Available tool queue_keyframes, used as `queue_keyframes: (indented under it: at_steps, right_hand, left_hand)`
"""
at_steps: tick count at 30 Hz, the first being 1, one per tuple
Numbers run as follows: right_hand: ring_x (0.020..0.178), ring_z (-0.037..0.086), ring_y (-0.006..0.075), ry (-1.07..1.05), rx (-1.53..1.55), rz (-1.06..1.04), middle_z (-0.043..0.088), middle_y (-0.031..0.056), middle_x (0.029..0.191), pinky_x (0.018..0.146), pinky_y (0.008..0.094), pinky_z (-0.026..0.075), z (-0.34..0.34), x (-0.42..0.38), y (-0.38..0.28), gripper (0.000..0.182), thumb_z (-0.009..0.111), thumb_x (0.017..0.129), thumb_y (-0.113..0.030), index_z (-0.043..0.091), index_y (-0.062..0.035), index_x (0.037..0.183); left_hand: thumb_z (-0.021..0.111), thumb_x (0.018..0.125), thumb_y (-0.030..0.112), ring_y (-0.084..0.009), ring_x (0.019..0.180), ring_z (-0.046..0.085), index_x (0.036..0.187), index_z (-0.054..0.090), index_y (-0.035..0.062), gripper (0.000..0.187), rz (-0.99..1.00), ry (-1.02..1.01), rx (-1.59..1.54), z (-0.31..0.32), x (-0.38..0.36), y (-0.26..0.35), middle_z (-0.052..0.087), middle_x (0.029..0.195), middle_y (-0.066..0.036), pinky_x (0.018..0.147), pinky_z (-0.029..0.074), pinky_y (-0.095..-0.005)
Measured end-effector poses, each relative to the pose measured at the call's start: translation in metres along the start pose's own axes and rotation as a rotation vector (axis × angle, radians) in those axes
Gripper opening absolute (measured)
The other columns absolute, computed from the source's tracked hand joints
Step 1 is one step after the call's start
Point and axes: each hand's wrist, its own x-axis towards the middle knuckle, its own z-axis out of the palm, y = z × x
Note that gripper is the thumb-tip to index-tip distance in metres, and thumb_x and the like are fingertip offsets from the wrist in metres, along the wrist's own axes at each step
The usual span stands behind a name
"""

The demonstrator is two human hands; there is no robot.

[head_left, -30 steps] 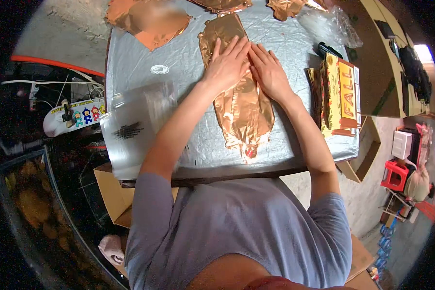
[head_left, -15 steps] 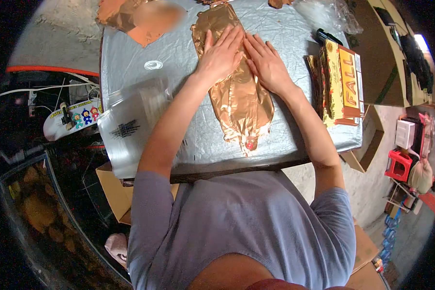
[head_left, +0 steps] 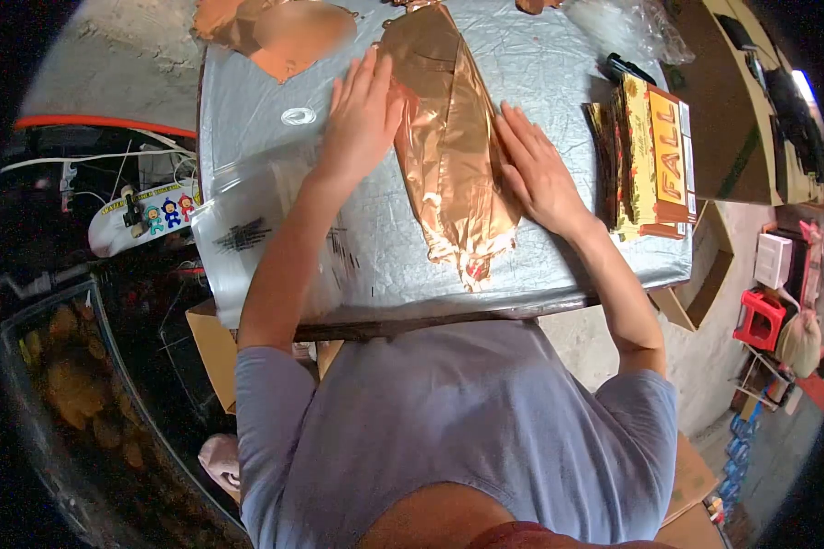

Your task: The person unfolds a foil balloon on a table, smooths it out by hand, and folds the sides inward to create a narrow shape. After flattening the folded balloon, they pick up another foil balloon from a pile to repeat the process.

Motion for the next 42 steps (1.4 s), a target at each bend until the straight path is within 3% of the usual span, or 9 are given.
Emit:
queue_keyframes:
  at_steps: [8,11,20,25,28,31,36,42]
  right_hand:
    - [0.156,0.024,0.0379,-0.1,0.037,0.005,0.024,0.02,0.169,0.127,0.0483,0.021,-0.007,-0.031,-0.014,0.066,0.052,0.102,-0.018,0.028,-0.0014,0.161]
    - [0.157,0.022,0.038,-0.142,0.045,0.008,0.022,0.0204,0.169,0.127,0.0481,0.02,-0.004,-0.037,-0.02,0.068,0.053,0.102,-0.018,0.026,-0.0008,0.162]
    - [0.157,0.021,0.0381,-0.177,0.067,-0.01,0.02,0.021,0.17,0.128,0.047,0.02,0.002,-0.044,-0.042,0.069,0.054,0.101,-0.02,0.026,0.0025,0.16]
    - [0.157,0.022,0.0379,-0.189,0.101,-0.026,0.022,0.0209,0.169,0.128,0.0469,0.021,0.0,-0.046,-0.05,0.068,0.054,0.101,-0.02,0.028,0.0024,0.16]
    - [0.156,0.024,0.0374,-0.179,0.126,-0.042,0.023,0.0206,0.169,0.127,0.0461,0.022,-0.006,-0.049,-0.046,0.068,0.055,0.1,-0.014,0.029,0.001,0.16]
    - [0.154,0.03,0.0355,-0.155,0.184,-0.088,0.027,0.0183,0.168,0.126,0.0439,0.027,-0.01,-0.053,-0.04,0.071,0.051,0.092,0.005,0.032,-0.0028,0.16]
    - [0.153,0.031,0.0359,-0.185,0.25,-0.053,0.029,0.0172,0.168,0.126,0.0445,0.028,-0.021,-0.055,-0.035,0.072,0.05,0.089,0.008,0.036,-0.0028,0.159]
    - [0.154,0.031,0.0356,-0.221,0.172,-0.101,0.029,0.0178,0.167,0.126,0.046,0.027,-0.021,-0.061,-0.035,0.072,0.052,0.089,0.005,0.036,-0.0014,0.158]
  left_hand:
    - [0.061,0.101,0.03,-0.0392,0.154,0.027,0.157,0.032,0.0001,0.07,-0.019,-0.249,0.052,-0.025,-0.073,0.032,0.027,0.167,-0.022,0.121,0.024,-0.0627]
    - [0.061,0.102,0.027,-0.0369,0.157,0.022,0.161,0.029,0.0046,0.071,-0.027,-0.279,0.007,-0.023,-0.083,0.038,0.02,0.17,-0.019,0.122,0.019,-0.0638]
    - [0.058,0.102,0.032,-0.0329,0.156,0.025,0.16,0.033,0.0066,0.067,0.001,-0.283,0.068,-0.023,-0.094,0.028,0.029,0.168,-0.014,0.123,0.019,-0.0634]
    - [0.055,0.105,0.027,-0.0327,0.158,0.022,0.163,0.027,0.0085,0.068,-0.014,-0.293,0.032,-0.026,-0.098,0.026,0.023,0.17,-0.013,0.123,0.017,-0.0639]
    - [0.054,0.105,0.029,-0.0308,0.157,0.024,0.162,0.029,0.0082,0.065,0.003,-0.265,0.056,-0.025,-0.102,0.028,0.025,0.17,-0.012,0.123,0.018,-0.0623]
    - [0.055,0.105,0.032,-0.0287,0.156,0.026,0.16,0.032,0.0081,0.064,0.014,-0.257,0.086,-0.026,-0.104,0.03,0.027,0.169,-0.011,0.123,0.02,-0.0608]
    - [0.056,0.105,0.032,-0.0279,0.156,0.026,0.161,0.032,0.0083,0.065,0.015,-0.257,0.083,-0.029,-0.104,0.028,0.026,0.17,-0.01,0.124,0.02,-0.0599]
    - [0.057,0.104,0.028,-0.0344,0.158,0.021,0.163,0.025,0.0086,0.07,0.048,-0.254,0.044,-0.032,-0.105,0.035,0.02,0.171,-0.015,0.124,0.016,-0.0607]
